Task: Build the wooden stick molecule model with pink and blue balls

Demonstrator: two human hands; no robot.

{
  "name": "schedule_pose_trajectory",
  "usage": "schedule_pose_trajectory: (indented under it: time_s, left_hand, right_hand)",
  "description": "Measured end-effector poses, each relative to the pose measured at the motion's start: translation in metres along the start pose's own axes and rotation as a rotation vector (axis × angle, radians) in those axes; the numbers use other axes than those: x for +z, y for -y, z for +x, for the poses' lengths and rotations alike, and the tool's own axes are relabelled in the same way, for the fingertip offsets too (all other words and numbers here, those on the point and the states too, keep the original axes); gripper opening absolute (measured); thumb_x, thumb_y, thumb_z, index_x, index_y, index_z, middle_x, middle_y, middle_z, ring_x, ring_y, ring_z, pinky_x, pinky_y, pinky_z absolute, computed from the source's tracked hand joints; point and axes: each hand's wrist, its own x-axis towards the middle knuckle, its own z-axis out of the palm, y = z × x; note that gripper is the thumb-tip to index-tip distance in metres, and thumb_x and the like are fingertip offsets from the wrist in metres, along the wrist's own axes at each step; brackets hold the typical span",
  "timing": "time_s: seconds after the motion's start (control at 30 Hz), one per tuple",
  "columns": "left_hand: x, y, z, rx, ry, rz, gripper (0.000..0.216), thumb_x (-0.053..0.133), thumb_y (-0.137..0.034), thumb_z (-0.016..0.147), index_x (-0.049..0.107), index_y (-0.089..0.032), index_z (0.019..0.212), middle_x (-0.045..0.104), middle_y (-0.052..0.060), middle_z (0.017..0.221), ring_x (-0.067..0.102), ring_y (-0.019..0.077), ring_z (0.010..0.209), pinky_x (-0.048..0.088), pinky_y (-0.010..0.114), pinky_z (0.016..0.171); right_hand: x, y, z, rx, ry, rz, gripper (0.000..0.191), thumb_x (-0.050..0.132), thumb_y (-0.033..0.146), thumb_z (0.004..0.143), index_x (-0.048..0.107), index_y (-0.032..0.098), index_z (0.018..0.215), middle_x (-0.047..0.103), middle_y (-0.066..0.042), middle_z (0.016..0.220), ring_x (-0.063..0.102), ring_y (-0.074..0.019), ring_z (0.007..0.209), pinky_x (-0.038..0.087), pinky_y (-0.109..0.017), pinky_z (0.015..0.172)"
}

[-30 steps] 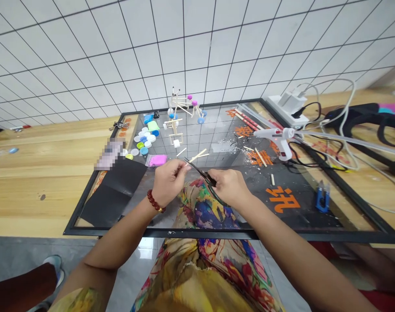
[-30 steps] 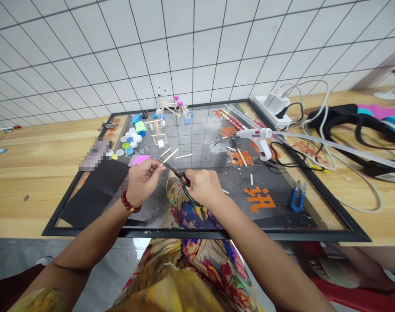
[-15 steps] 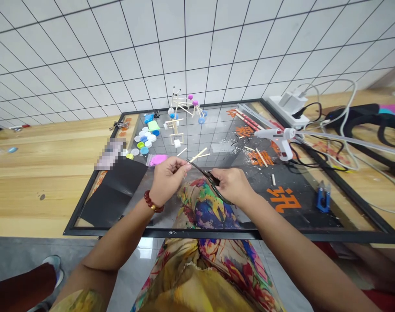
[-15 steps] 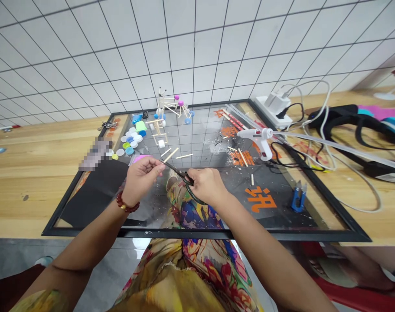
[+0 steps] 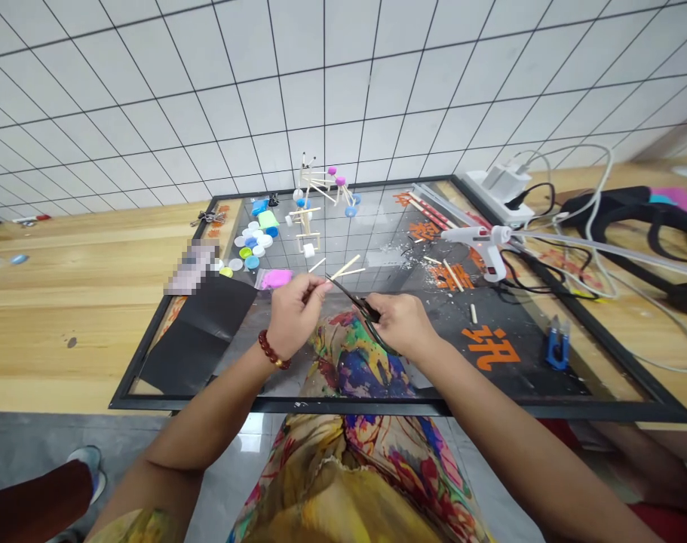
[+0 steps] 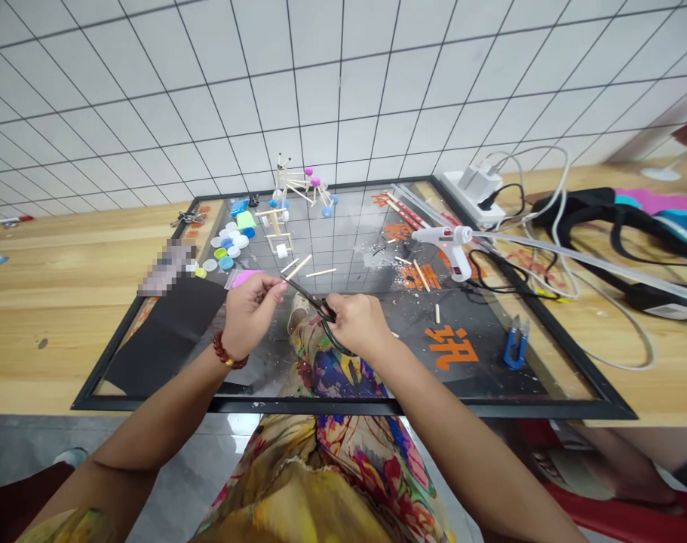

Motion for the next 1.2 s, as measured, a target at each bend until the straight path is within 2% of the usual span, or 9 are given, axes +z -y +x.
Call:
schedule_pose_trajectory:
  time_s: [0.1, 0.27, 0.33, 0.57, 0.7, 0.9, 0.97, 1.1, 1.2]
  left_hand:
    - [0.000, -0.001, -0.003, 0.120, -0.053, 0.109, 0.020, 0.070, -0.037, 0.078, 0.065, -0.019, 0.071, 0.058, 0.000, 0.061, 0.050, 0.0111, 0.059, 0.039, 0.024, 0.058]
    - [-0.018, -0.009, 0.012, -0.358, 0.476, -0.363, 0.041, 0.075, -0.053, 0.069, 0.057, -0.017, 0.070, 0.043, -0.006, 0.047, 0.023, 0.0036, 0.036, 0.016, 0.020, 0.037]
    - [-0.020, -0.009, 0.015, -0.422, 0.571, -0.406, 0.042, 0.076, -0.054, 0.068, 0.057, -0.017, 0.071, 0.042, -0.007, 0.047, 0.021, 0.0028, 0.035, 0.014, 0.019, 0.036]
    - [0.003, 0.007, 0.000, 0.210, -0.040, 0.137, 0.016, 0.064, -0.034, 0.083, 0.063, -0.018, 0.083, 0.061, -0.002, 0.066, 0.052, 0.0080, 0.057, 0.041, 0.021, 0.057]
    - [-0.002, 0.008, 0.003, 0.200, -0.017, 0.170, 0.019, 0.062, -0.032, 0.084, 0.061, -0.018, 0.072, 0.055, -0.003, 0.056, 0.048, 0.0078, 0.051, 0.037, 0.021, 0.053]
    - [-0.021, -0.002, 0.015, -0.319, 0.521, -0.343, 0.037, 0.067, -0.053, 0.076, 0.058, -0.017, 0.076, 0.044, -0.006, 0.048, 0.022, 0.0042, 0.035, 0.014, 0.021, 0.036]
    - [-0.018, 0.000, 0.013, -0.253, 0.447, -0.302, 0.034, 0.065, -0.051, 0.080, 0.058, -0.017, 0.078, 0.047, -0.005, 0.051, 0.027, 0.0046, 0.037, 0.018, 0.020, 0.038]
    - [-0.002, 0.011, 0.003, 0.122, 0.065, 0.117, 0.021, 0.059, -0.037, 0.087, 0.060, -0.018, 0.081, 0.055, -0.003, 0.060, 0.045, 0.0074, 0.051, 0.035, 0.021, 0.051]
    - [0.003, 0.016, -0.001, 0.286, -0.028, 0.319, 0.015, 0.058, -0.029, 0.088, 0.061, -0.018, 0.078, 0.054, -0.004, 0.056, 0.047, 0.0084, 0.051, 0.036, 0.022, 0.054]
  right_hand:
    - [0.000, 0.003, -0.001, -0.009, 0.000, -0.012, 0.031, 0.049, 0.039, 0.083, 0.054, 0.020, 0.059, 0.059, -0.003, 0.053, 0.049, -0.0140, 0.051, 0.023, -0.026, 0.054]
    - [0.002, -0.001, -0.004, -0.153, -0.054, 0.016, 0.032, 0.049, 0.042, 0.084, 0.054, 0.020, 0.061, 0.056, -0.002, 0.052, 0.047, -0.0125, 0.049, 0.023, -0.025, 0.053]
    - [0.003, -0.003, -0.004, -0.161, -0.079, 0.012, 0.031, 0.050, 0.040, 0.084, 0.054, 0.020, 0.060, 0.057, -0.002, 0.052, 0.047, -0.0124, 0.049, 0.024, -0.025, 0.053]
    - [0.005, 0.001, 0.000, 0.010, -0.032, -0.070, 0.025, 0.052, 0.034, 0.079, 0.053, 0.020, 0.058, 0.061, -0.003, 0.053, 0.051, -0.0144, 0.051, 0.022, -0.027, 0.054]
    - [0.004, 0.001, -0.001, 0.035, 0.019, -0.097, 0.024, 0.052, 0.035, 0.078, 0.056, 0.021, 0.060, 0.063, -0.003, 0.055, 0.053, -0.0154, 0.053, 0.021, -0.027, 0.054]
    - [0.000, -0.001, -0.002, -0.079, 0.050, -0.030, 0.028, 0.050, 0.038, 0.082, 0.060, 0.019, 0.064, 0.067, -0.005, 0.060, 0.055, -0.0141, 0.054, 0.025, -0.026, 0.056]
    - [-0.002, 0.002, -0.001, -0.027, 0.065, -0.054, 0.028, 0.050, 0.038, 0.083, 0.061, 0.019, 0.065, 0.069, -0.005, 0.063, 0.057, -0.0148, 0.056, 0.024, -0.027, 0.056]
    - [-0.006, 0.009, 0.002, 0.093, 0.148, -0.140, 0.025, 0.053, 0.039, 0.081, 0.066, 0.020, 0.072, 0.073, -0.006, 0.069, 0.062, -0.0180, 0.064, 0.022, -0.028, 0.056]
    - [-0.006, 0.012, 0.002, 0.130, 0.213, -0.182, 0.022, 0.054, 0.038, 0.080, 0.069, 0.022, 0.079, 0.074, -0.006, 0.072, 0.064, -0.0197, 0.067, 0.020, -0.029, 0.056]
